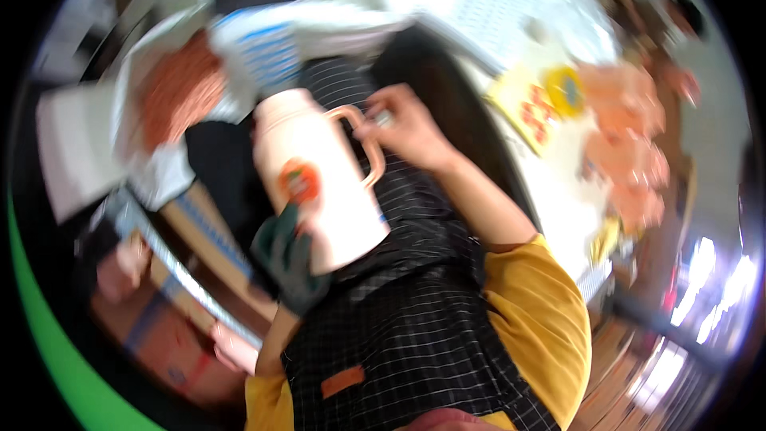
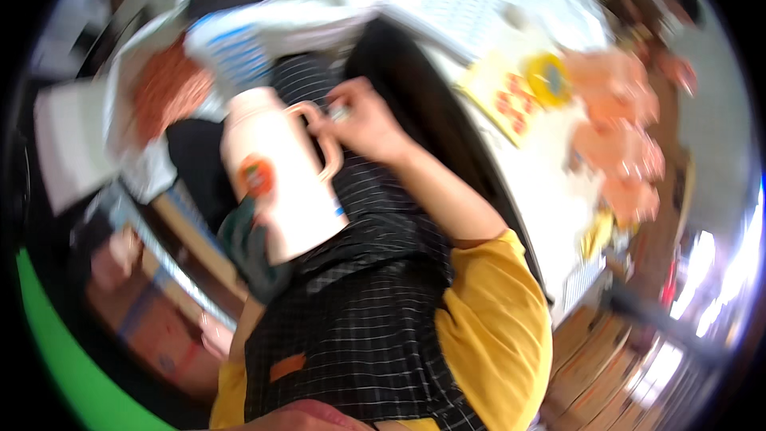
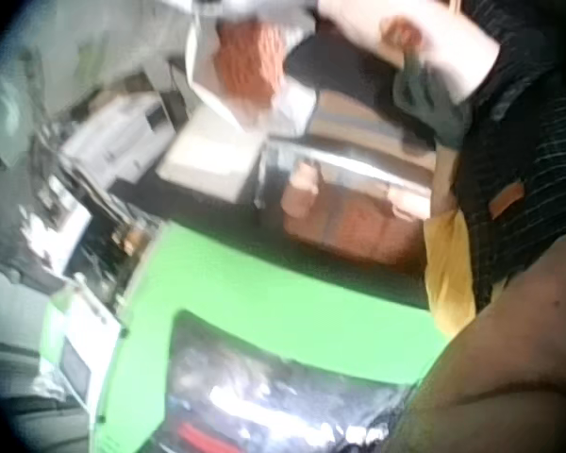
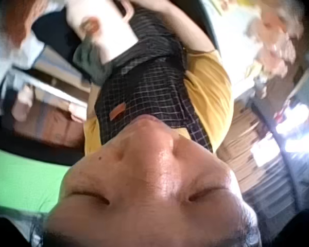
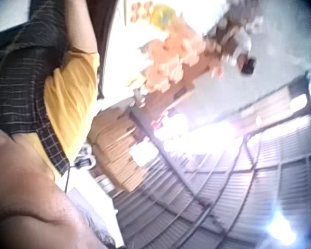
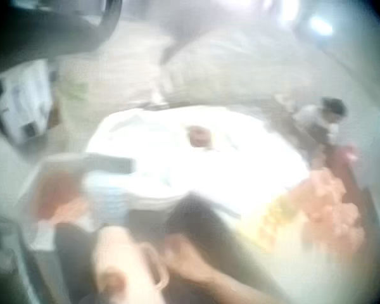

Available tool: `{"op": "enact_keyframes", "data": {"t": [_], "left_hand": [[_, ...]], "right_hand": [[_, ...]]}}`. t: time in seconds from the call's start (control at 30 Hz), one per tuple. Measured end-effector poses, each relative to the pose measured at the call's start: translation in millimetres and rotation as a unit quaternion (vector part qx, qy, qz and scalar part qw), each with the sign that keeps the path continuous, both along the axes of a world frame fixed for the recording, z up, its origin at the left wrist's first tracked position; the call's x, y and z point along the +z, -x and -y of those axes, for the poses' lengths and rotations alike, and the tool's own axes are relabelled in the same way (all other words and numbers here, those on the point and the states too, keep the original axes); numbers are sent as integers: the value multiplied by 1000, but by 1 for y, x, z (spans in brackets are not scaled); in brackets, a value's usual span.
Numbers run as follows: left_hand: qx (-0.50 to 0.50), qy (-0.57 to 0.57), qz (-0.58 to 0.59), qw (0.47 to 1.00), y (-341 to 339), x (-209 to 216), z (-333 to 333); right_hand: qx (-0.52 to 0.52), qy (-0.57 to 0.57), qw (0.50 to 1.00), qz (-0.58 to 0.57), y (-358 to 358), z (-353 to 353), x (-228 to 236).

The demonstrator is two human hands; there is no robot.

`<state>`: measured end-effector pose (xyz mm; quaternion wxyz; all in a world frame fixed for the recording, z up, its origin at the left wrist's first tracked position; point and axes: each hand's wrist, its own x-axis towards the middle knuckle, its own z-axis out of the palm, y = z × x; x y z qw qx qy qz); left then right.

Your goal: The person applies adhesive labels to the center of orange plastic jugs and inserts white plastic caps into the top openings. They handle the jugs one at a time, taking them from a pile and placing them back on the work surface.

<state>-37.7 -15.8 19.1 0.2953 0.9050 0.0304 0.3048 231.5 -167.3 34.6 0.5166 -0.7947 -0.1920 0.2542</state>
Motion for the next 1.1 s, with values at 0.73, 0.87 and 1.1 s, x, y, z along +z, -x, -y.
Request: {"op": "enact_keyframes", "data": {"t": [0.73,0.87,1.1], "left_hand": [[-161,8,-101,982,-85,8,70],[-88,28,-174,980,-64,21,48],[116,-7,-21,993,-27,41,-46]], "right_hand": [[-638,266,644,328,-77,384,28],[-625,270,680,270,-110,337,-4],[-381,515,546,540,28,339,-40]]}}
